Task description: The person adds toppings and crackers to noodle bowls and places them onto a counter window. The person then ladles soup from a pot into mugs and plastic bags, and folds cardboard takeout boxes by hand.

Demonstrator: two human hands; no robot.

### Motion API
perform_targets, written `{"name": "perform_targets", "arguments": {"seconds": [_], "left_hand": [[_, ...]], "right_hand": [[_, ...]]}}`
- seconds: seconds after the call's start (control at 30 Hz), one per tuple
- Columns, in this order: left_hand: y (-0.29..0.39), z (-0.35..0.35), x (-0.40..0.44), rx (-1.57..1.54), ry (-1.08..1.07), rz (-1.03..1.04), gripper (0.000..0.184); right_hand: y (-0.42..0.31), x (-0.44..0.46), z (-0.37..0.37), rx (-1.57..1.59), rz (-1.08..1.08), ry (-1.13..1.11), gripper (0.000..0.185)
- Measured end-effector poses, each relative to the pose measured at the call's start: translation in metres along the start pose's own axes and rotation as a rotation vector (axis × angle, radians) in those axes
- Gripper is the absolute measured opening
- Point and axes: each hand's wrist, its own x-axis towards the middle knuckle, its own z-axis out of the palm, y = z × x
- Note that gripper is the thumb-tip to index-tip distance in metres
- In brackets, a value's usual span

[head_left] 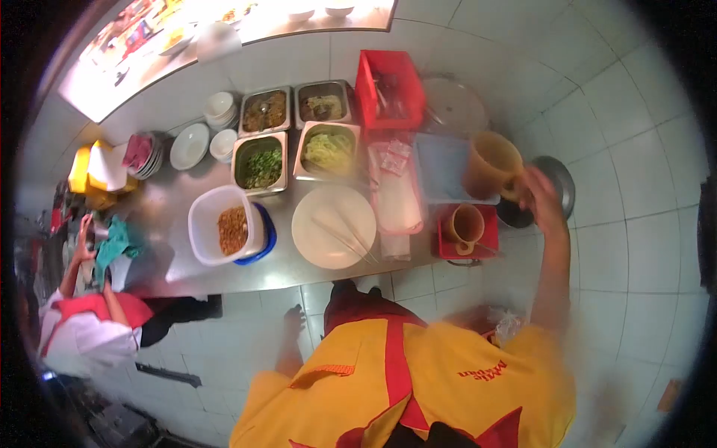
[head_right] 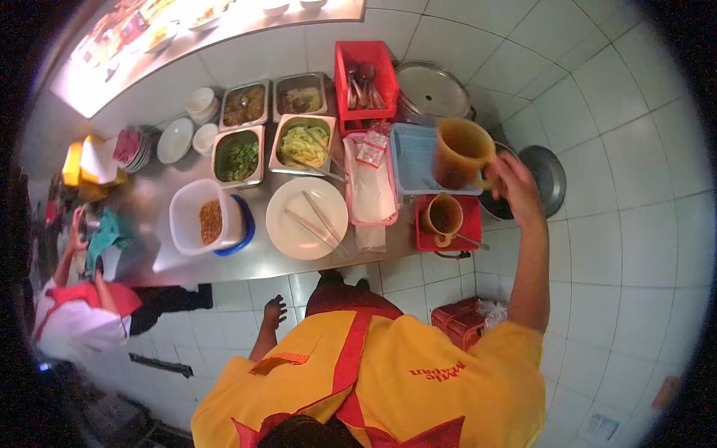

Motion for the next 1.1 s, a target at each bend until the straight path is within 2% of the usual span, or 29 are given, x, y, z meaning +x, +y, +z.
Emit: {"name": "perform_targets", "arguments": {"seconds": [0.03, 0.07, 0.13, 0.17, 0.2, 0.27, 0.33, 0.4, 0.47, 0.53, 0.6, 0.67, 0.73, 0.8, 0.87, 0.9, 0.97, 1.0, 1.03, 1.07, 1.1], "left_hand": [[0.008, 0.005, -0.01, 0.046, 0.037, -0.023, 0.047], [0.004, 0.007, -0.012, 0.069, 0.059, 0.013, 0.047], [-0.006, 0.006, -0.011, 0.191, 0.046, 0.111, 0.049], [-0.013, 0.003, -0.008, 0.345, 0.059, 0.23, 0.05], [-0.01, 0.006, -0.023, 0.449, 0.126, 0.377, 0.051], [-0.004, 0.006, -0.068, 0.549, 0.224, 0.492, 0.053], [-0.016, -0.001, -0.098, 0.523, 0.296, 0.489, 0.052], [-0.023, -0.011, -0.126, 0.552, 0.342, 0.476, 0.053], [-0.053, -0.025, -0.139, 0.569, 0.42, 0.451, 0.055], [-0.088, -0.039, -0.139, 0.601, 0.397, 0.324, 0.057], [-0.127, -0.05, -0.133, 0.628, 0.357, 0.19, 0.056], [-0.154, -0.051, -0.145, 0.591, 0.341, 0.075, 0.058], [-0.177, -0.05, -0.162, 0.548, 0.286, 0.151, 0.057], [-0.226, -0.058, -0.12, 0.407, 0.407, 0.097, 0.049], [-0.232, -0.057, -0.135, 0.344, 0.29, 0.086, 0.051], [-0.236, -0.061, -0.119, 0.279, 0.253, -0.095, 0.052], [-0.247, -0.065, -0.11, 0.205, 0.241, -0.03, 0.052], [-0.252, -0.069, -0.105, 0.174, 0.244, -0.007, 0.052], [-0.257, -0.075, -0.101, 0.221, 0.215, 0.09, 0.052], [-0.254, -0.079, -0.109, 0.24, 0.237, 0.126, 0.044], [-0.242, -0.081, -0.129, 0.26, 0.26, 0.161, 0.038]], "right_hand": [[0.022, -0.012, -0.016, 0.014, 0.04, 0.093, 0.031], [0.05, -0.016, -0.045, -0.012, 0.014, -0.033, 0.038], [0.088, -0.043, -0.051, -0.002, 0.057, 0.25, 0.051], [0.124, -0.043, -0.071, -0.034, 0.121, 0.232, 0.054], [0.177, -0.033, -0.1, 0.008, 0.07, 0.121, 0.052], [0.241, -0.033, -0.103, 0.044, 0.038, 0.205, 0.042], [0.293, -0.032, -0.097, 0.1, -0.002, 0.266, 0.036], [0.352, -0.008, -0.101, 0.239, 0.033, 0.169, 0.035], [0.35, -0.007, -0.083, 0.235, -0.062, 0.171, 0.034], [0.343, -0.012, -0.071, 0.225, -0.157, 0.178, 0.034], [0.329, -0.017, -0.057, 0.189, -0.067, 0.196, 0.032], [0.34, -0.012, -0.049, 0.299, -0.091, 0.227, 0.033], [0.337, -0.02, -0.044, 0.284, 0.041, 0.126, 0.038], [0.344, -0.015, -0.041, 0.257, 0.015, 0.149, 0.042], [0.33, -0.025, -0.034, 0.172, 0.051, 0.264, 0.05], [0.342, -0.013, -0.041, 0.173, 0.035, 0.276, 0.05], [0.36, 0.011, -0.051, -0.143, -0.004, 0.489, 0.057], [0.335, 0.002, -0.04, -0.138, -0.024, 0.5, 0.057], [0.311, -0.009, -0.03, -0.253, -0.048, 0.624, 0.06], [0.274, -0.032, -0.013, -0.367, -0.068, 0.746, 0.063], [0.246, -0.049, 0.003, -0.294, -0.152, 0.651, 0.061]]}}
